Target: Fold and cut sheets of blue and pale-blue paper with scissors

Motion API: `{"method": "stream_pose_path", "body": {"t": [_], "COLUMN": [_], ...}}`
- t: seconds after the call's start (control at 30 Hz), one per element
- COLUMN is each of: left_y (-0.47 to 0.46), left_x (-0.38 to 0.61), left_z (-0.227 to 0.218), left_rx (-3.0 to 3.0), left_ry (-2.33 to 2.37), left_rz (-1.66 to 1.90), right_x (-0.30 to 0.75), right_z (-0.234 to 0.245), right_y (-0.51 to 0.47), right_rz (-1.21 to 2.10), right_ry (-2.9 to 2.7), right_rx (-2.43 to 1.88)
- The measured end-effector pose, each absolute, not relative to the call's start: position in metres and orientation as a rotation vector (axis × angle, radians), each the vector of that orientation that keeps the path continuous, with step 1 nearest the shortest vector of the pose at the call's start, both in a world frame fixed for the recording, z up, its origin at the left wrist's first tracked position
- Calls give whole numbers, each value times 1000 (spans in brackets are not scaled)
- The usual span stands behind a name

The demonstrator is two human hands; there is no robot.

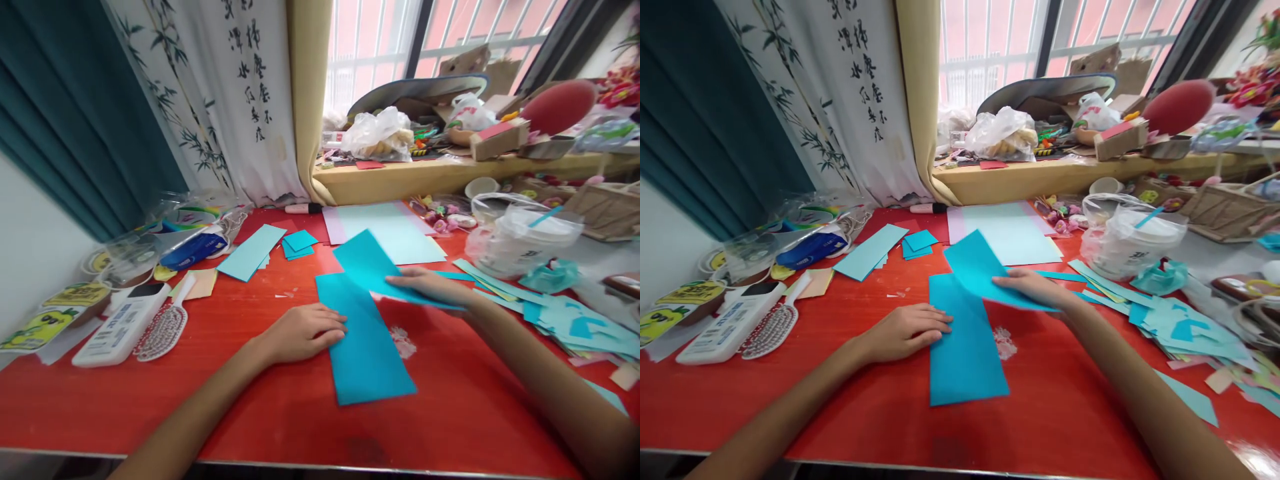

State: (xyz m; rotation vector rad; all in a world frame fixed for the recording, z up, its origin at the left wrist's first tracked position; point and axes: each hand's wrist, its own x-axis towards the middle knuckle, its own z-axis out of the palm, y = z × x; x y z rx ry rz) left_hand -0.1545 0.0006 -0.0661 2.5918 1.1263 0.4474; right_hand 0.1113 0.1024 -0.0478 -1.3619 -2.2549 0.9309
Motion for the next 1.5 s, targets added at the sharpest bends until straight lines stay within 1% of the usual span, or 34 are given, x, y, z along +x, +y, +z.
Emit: {"method": "stream_pose_path", "body": {"t": [0.1,0.17,0.23,0.3,0.37,0.43,0.47,0.57,0.6,0.67,0.77,0.9,1.07,1.17,1.27,1.5], "left_y": [3,8,14,17,18,19,19,19,19,18,15,8,3,2,1,2], "left_x": [-161,-168,-176,-180,-182,-180,-179,-177,-177,-175,-170,-158,-151,-151,-150,-152], "left_z": [-66,-69,-73,-77,-80,-83,-84,-85,-85,-84,-81,-76,-71,-65,-59,-58], "left_rx": [2435,2420,2469,2530,2576,2610,2618,2599,2581,2512,2302,1802,1183,907,805,989], "left_ry": [1351,1515,1570,1581,1626,1712,1759,1862,1865,1806,1640,1435,1205,1139,1111,1248], "left_rz": [683,765,726,590,444,374,376,458,494,566,671,835,1114,1212,1193,1013], "right_x": [94,88,84,80,75,69,67,62,61,60,59,57,55,55,55,55], "right_z": [-54,-54,-52,-50,-49,-49,-51,-57,-60,-66,-72,-74,-72,-71,-69,-67], "right_y": [90,83,77,69,61,53,50,47,47,51,53,50,48,47,45,44], "right_rz": [1238,1380,1543,1694,1751,1594,1416,657,455,254,184,84,51,58,60,77], "right_ry": [-2213,-2194,-2256,-2339,-2395,-2513,-2599,-2753,-2745,-2719,-2746,-2779,-2810,-2826,-2839,-2823], "right_rx": [-1381,-1390,-1385,-1359,-1347,-1354,-1373,-1438,-1450,-1442,-1404,-1411,-1418,-1440,-1465,-1451]}}
